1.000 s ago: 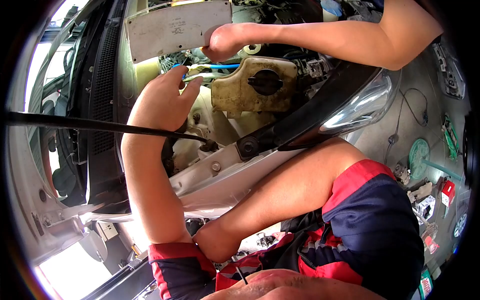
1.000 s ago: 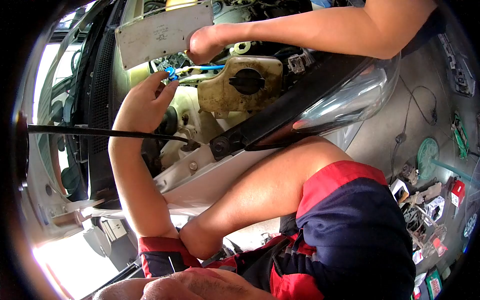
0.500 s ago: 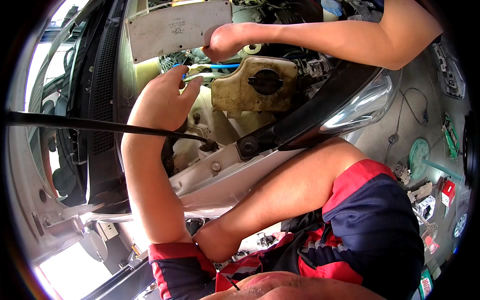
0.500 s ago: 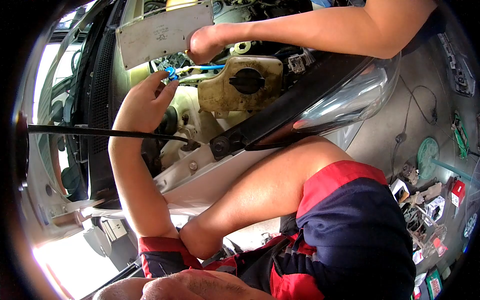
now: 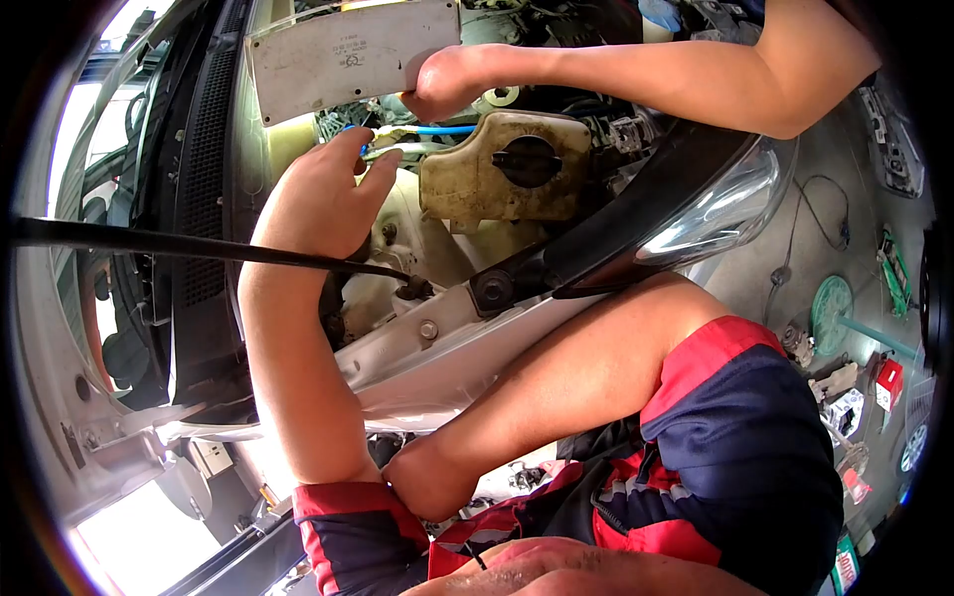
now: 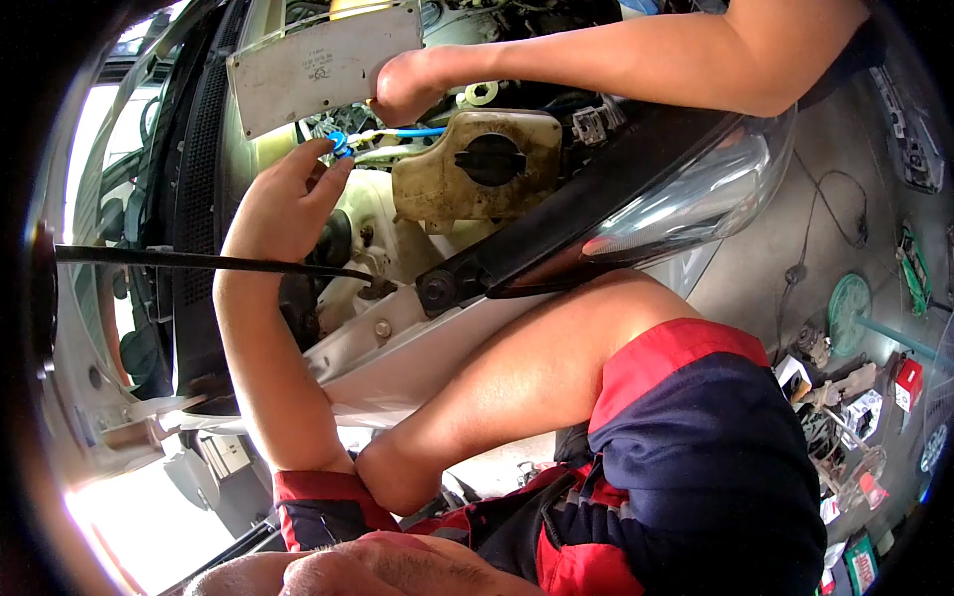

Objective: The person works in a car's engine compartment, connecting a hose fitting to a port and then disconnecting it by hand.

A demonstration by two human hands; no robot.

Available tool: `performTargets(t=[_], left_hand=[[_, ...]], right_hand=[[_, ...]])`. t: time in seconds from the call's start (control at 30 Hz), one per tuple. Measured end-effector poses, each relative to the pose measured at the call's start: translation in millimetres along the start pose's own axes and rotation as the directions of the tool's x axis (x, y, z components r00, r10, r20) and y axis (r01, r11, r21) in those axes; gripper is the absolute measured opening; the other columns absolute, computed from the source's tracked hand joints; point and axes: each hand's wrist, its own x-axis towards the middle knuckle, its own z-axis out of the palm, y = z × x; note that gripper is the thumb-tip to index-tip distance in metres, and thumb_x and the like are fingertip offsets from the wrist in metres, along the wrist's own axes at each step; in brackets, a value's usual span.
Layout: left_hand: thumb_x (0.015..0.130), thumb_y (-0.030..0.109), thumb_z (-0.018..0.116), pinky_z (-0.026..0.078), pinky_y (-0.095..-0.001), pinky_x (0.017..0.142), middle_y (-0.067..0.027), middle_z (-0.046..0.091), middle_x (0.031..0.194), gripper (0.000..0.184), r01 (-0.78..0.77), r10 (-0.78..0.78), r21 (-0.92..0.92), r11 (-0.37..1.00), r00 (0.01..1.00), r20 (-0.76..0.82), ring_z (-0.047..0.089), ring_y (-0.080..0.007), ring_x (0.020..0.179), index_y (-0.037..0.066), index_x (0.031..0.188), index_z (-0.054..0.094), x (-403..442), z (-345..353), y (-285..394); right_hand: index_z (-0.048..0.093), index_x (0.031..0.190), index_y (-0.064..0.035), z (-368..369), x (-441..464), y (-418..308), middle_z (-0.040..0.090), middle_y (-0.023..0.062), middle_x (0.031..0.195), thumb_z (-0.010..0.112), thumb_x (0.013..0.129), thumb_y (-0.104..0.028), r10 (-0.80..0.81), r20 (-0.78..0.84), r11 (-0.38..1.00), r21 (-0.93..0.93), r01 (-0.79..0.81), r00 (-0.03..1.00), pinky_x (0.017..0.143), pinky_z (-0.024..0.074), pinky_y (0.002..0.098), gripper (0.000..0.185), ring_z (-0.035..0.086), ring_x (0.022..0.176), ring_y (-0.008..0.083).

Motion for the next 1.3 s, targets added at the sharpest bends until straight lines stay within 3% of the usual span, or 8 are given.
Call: performTargets(t=[0.03, 0.13, 0.47, 0.57, 0.77, 1.3], left_hand=[[0.096, 0.037, 0.058, 0.05, -0.0458, 0.093, -0.0283, 0.067, 0.111, 0.05, 0.001, -0.001, 0.002, 1.0, 1.0, 0.0, 0.064, -0.0417, 0.107, -0.004, 0.124, 0.061, 0.1, 0.1, -0.2], [0.096, 0.032, 0.062, 0.053, -0.0409, 0.079, -0.0235, 0.07, 0.094, 0.043, -0.055, 0.056, 0.024, 0.998, 0.996, -0.072, 0.068, -0.0356, 0.086, -0.004, 0.122, 0.062, 0.7, 5.2, -5.5], [0.096, 0.032, 0.062, 0.053, -0.0405, 0.082, -0.0246, 0.07, 0.098, 0.045, -0.053, 0.054, 0.02, 0.998, 0.996, -0.066, 0.069, -0.0366, 0.09, -0.003, 0.123, 0.061, 0.3, 4.9, -5.4], [0.096, 0.033, 0.062, 0.053, -0.0404, 0.083, -0.0249, 0.07, 0.099, 0.045, -0.051, 0.052, 0.018, 0.999, 0.997, -0.057, 0.069, -0.0366, 0.091, -0.003, 0.124, 0.061, 0.5, 3.7, -4.1], [0.096, 0.032, 0.061, 0.053, -0.0397, 0.082, -0.0247, 0.069, 0.099, 0.045, -0.05, 0.05, 0.005, 0.999, 0.997, -0.057, 0.068, -0.0356, 0.089, -0.003, 0.124, 0.061, 0.7, 5.0, -5.6], [0.095, 0.033, 0.063, 0.052, -0.0384, 0.079, -0.0224, 0.069, 0.093, 0.045, -0.058, 0.058, -0.013, 0.998, 0.997, -0.044, 0.067, -0.0329, 0.084, -0.003, 0.122, 0.061, 2.2, 2.9, -5.7]], right_hand=[[0.077, 0.076, -0.0087, 1.1, 0.6, 0.5, 0.074, 0.0106, 0.082, 0.07, 0.076, -0.018, -0.016, -0.005, 1.0, -0.018, 0.016, 1.0, 0.074, 0.0573, 0.0423, 0.011, 0.073, 0.079, 0.0298], [0.077, 0.076, -0.0089, 4.4, 3.2, 1.0, 0.075, 0.0105, 0.082, 0.07, 0.076, -0.018, -0.038, -0.01, 0.998, -0.047, 0.038, 0.999, 0.074, 0.0573, 0.0423, 0.011, 0.073, 0.079, 0.0296], [0.078, 0.075, -0.012, 0.1, 2.4, 0.4, 0.075, 0.0078, 0.08, 0.069, 0.078, -0.02, -0.07, 0.01, 0.992, -0.104, 0.071, 0.997, 0.072, 0.0569, 0.042, 0.012, 0.073, 0.077, 0.0271], [0.079, 0.078, -0.0163, -0.7, 0.4, -2.9, 0.075, 0.0017, 0.083, 0.069, 0.079, -0.025, -0.078, 0.014, 0.98, -0.18, 0.079, 0.997, 0.078, 0.0517, 0.04, 0.013, 0.072, 0.084, 0.0225], [0.079, 0.079, -0.0174, -2.2, 0.7, -2.7, 0.076, 0.0001, 0.083, 0.068, 0.079, -0.024, -0.096, 0.019, 0.983, -0.154, 0.097, 0.995, 0.077, 0.0518, 0.0404, 0.013, 0.072, 0.084, 0.0221], [0.079, 0.077, -0.0165, -4.9, -3.3, -2.8, 0.075, 0.0016, 0.08, 0.068, 0.079, -0.025, -0.034, -0.029, 0.992, -0.123, 0.031, 0.999, 0.073, 0.0535, 0.041, 0.013, 0.072, 0.078, 0.0245]])
